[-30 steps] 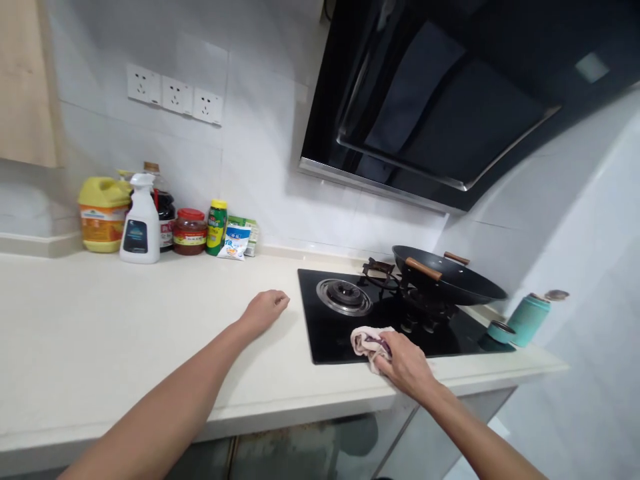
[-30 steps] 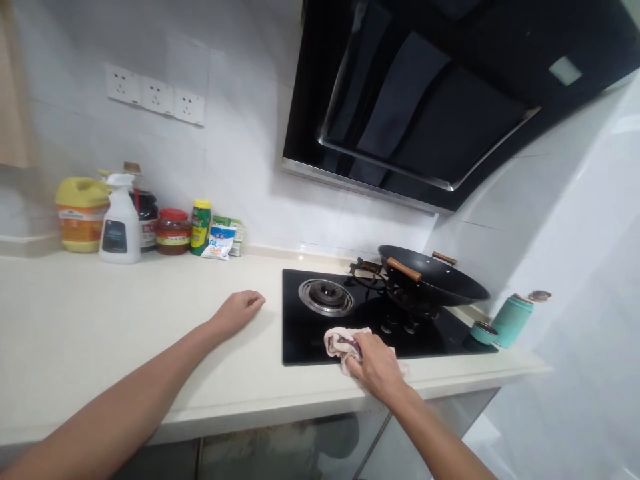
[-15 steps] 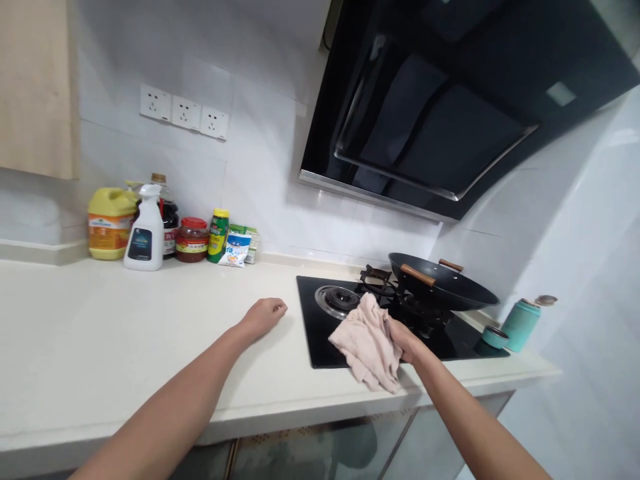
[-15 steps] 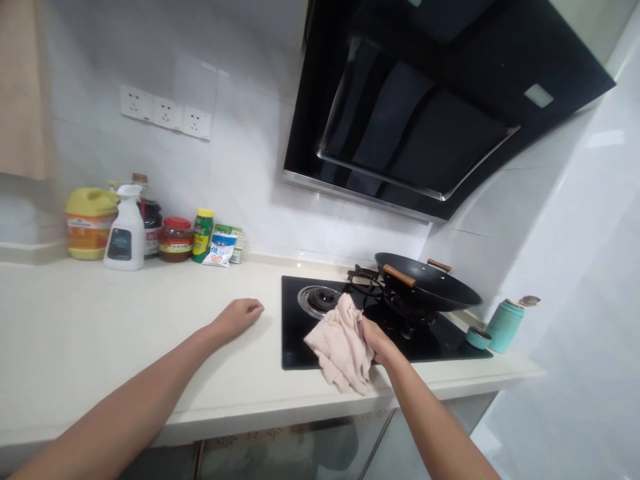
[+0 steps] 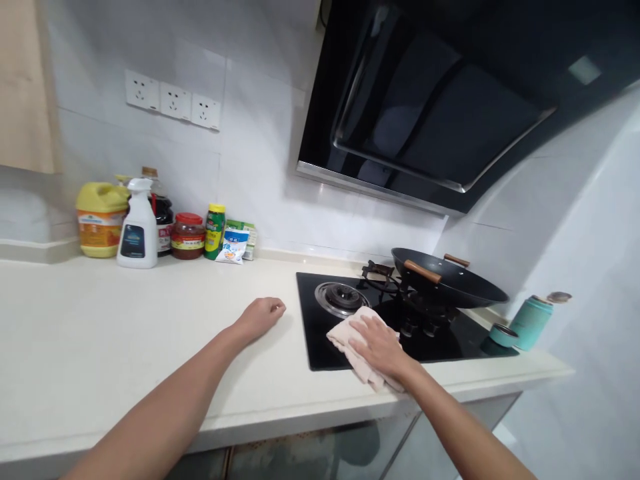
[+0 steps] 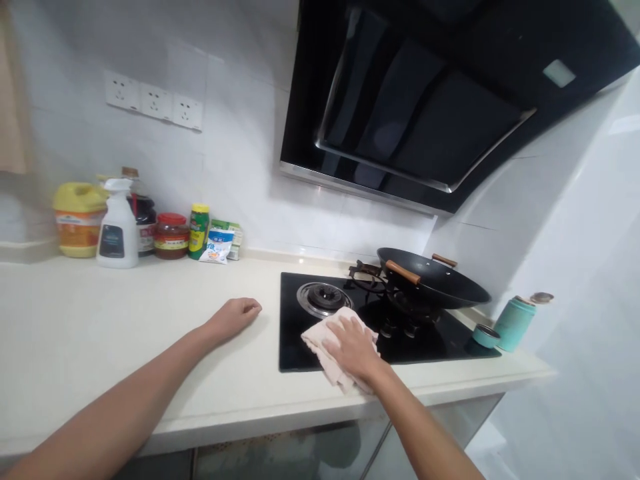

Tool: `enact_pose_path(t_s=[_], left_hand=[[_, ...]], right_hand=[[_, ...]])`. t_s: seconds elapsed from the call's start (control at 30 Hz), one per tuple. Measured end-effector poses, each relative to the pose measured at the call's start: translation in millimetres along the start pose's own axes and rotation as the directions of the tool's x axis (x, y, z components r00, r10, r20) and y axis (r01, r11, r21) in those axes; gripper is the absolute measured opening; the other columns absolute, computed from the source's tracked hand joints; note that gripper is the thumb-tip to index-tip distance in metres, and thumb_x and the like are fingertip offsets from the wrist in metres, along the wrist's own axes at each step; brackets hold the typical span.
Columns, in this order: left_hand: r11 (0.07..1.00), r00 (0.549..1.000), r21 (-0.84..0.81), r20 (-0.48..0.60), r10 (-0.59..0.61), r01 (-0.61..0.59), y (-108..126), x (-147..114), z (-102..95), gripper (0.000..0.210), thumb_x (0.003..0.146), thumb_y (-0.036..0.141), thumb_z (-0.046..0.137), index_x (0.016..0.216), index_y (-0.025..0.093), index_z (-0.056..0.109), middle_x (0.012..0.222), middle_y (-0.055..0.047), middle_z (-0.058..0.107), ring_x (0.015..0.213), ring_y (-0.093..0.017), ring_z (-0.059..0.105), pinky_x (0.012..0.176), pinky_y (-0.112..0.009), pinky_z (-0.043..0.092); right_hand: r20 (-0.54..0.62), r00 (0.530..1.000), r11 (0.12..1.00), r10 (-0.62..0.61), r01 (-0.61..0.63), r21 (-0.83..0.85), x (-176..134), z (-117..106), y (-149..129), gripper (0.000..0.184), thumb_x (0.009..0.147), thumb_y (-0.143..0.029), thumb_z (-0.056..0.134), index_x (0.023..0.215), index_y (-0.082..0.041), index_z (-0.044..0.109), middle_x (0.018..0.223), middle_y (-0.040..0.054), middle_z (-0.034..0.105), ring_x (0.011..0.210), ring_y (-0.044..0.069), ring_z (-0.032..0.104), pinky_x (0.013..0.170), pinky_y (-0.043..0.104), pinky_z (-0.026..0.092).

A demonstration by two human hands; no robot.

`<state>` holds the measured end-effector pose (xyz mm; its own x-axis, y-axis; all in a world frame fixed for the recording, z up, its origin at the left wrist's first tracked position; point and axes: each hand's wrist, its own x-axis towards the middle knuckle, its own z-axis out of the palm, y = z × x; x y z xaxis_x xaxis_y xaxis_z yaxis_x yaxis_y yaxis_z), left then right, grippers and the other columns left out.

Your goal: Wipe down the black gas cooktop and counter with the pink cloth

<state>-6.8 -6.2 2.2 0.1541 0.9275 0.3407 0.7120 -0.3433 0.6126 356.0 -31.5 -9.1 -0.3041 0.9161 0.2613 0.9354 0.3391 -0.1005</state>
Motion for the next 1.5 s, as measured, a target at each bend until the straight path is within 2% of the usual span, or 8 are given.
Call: enact_pose_path(t_s=[0.2, 0.33, 0.6, 0.73, 0.83, 1.07, 1.33, 1.5], left_hand=[[1.000, 1.000, 0.013, 0.015, 0.018, -0.019, 1.0, 0.7, 3.1, 0.030, 0.086, 0.036, 0.047, 0.086, 0.020, 0.073, 0.089, -0.005, 0.076, 0.085, -0.022, 0.067, 0.076, -0.030, 0.046], [1.000, 0.999, -0.002, 0.026, 0.030, -0.029, 3.8, 0.8, 4.7, 0.031, 0.087, 0.036, 0.047, 0.088, 0.020, 0.074, 0.092, -0.006, 0.077, 0.088, -0.023, 0.067, 0.077, -0.030, 0.045], [1.000, 1.000, -0.005, 0.021, 0.021, -0.021, 1.9, 1.0, 2.5, 0.030, 0.084, 0.036, 0.048, 0.084, 0.020, 0.073, 0.088, -0.005, 0.077, 0.083, -0.022, 0.067, 0.076, -0.030, 0.045], [1.000, 0.999, 0.011, 0.024, 0.029, -0.029, 4.7, 0.4, -2.2, 0.033, 0.084, 0.038, 0.045, 0.083, 0.020, 0.072, 0.086, -0.005, 0.077, 0.083, -0.023, 0.067, 0.076, -0.030, 0.046], [0.999, 0.999, 0.018, 0.031, 0.027, -0.028, 5.9, 0.1, -4.4, 0.035, 0.084, 0.041, 0.045, 0.084, 0.020, 0.072, 0.087, -0.005, 0.077, 0.083, -0.023, 0.068, 0.076, -0.031, 0.046], [1.000, 0.999, 0.001, 0.045, 0.002, -0.002, 3.1, -1.0, -1.1, 0.031, 0.084, 0.041, 0.047, 0.084, 0.021, 0.071, 0.087, -0.004, 0.076, 0.084, -0.023, 0.067, 0.076, -0.031, 0.046], [1.000, 0.998, 0.011, 0.064, -0.011, 0.010, 6.3, -5.1, -0.2, 0.029, 0.085, 0.040, 0.047, 0.082, 0.022, 0.070, 0.088, -0.004, 0.076, 0.084, -0.023, 0.067, 0.077, -0.031, 0.047], [0.998, 0.995, 0.055, 0.098, 0.017, -0.022, 10.7, -7.7, 3.9, 0.030, 0.088, 0.038, 0.047, 0.085, 0.022, 0.072, 0.097, -0.007, 0.076, 0.093, -0.025, 0.067, 0.083, -0.034, 0.048]], right_hand=[[0.116, 0.973, 0.980, 0.200, -0.199, -0.017, 17.1, 4.1, 30.9, 0.060, 0.099, -0.060, 0.038, 0.153, -0.035, 0.044, 0.163, 0.0025, 0.036, 0.152, 0.030, 0.024, 0.121, 0.052, 0.021], [0.103, 0.957, 0.963, 0.270, -0.267, -0.039, 19.8, 10.9, 14.1, 0.065, 0.099, -0.064, 0.036, 0.155, -0.033, 0.041, 0.165, 0.0076, 0.032, 0.152, 0.037, 0.021, 0.118, 0.064, 0.018], [0.163, 0.979, 0.985, -0.123, 0.101, 0.138, 17.5, 18.6, -108.7, 0.063, 0.099, -0.066, 0.037, 0.155, -0.038, 0.040, 0.167, 0.0062, 0.027, 0.152, 0.044, 0.015, 0.116, 0.069, 0.016], [0.142, 0.940, 0.938, -0.310, 0.277, 0.208, 3.9, 10.4, -129.2, 0.053, 0.100, -0.056, 0.041, 0.150, -0.040, 0.046, 0.166, 0.0037, 0.030, 0.152, 0.040, 0.019, 0.118, 0.066, 0.016], [0.123, 0.947, 0.933, -0.297, 0.261, 0.249, -11.0, 5.4, -111.2, 0.050, 0.101, -0.049, 0.042, 0.150, -0.039, 0.046, 0.166, 0.0037, 0.030, 0.153, 0.033, 0.023, 0.121, 0.060, 0.017], [0.089, 0.991, 0.990, 0.096, -0.105, 0.096, -13.5, 6.0, -14.2, 0.053, 0.100, -0.043, 0.041, 0.151, -0.028, 0.049, 0.168, 0.0101, 0.023, 0.154, 0.034, 0.020, 0.122, 0.052, 0.019], [0.028, 0.945, 0.945, 0.324, -0.322, -0.063, 47.2, 16.8, 28.3, 0.052, 0.100, -0.039, 0.036, 0.149, -0.027, 0.048, 0.142, 0.0159, 0.055, 0.127, 0.032, 0.056, 0.105, 0.046, 0.041], [-0.010, 0.898, 0.895, 0.440, -0.440, -0.075, 95.0, 25.3, 50.1, 0.044, 0.096, -0.036, 0.040, 0.132, -0.018, 0.059, 0.126, 0.0236, 0.062, 0.118, 0.037, 0.061, 0.097, 0.051, 0.043]])
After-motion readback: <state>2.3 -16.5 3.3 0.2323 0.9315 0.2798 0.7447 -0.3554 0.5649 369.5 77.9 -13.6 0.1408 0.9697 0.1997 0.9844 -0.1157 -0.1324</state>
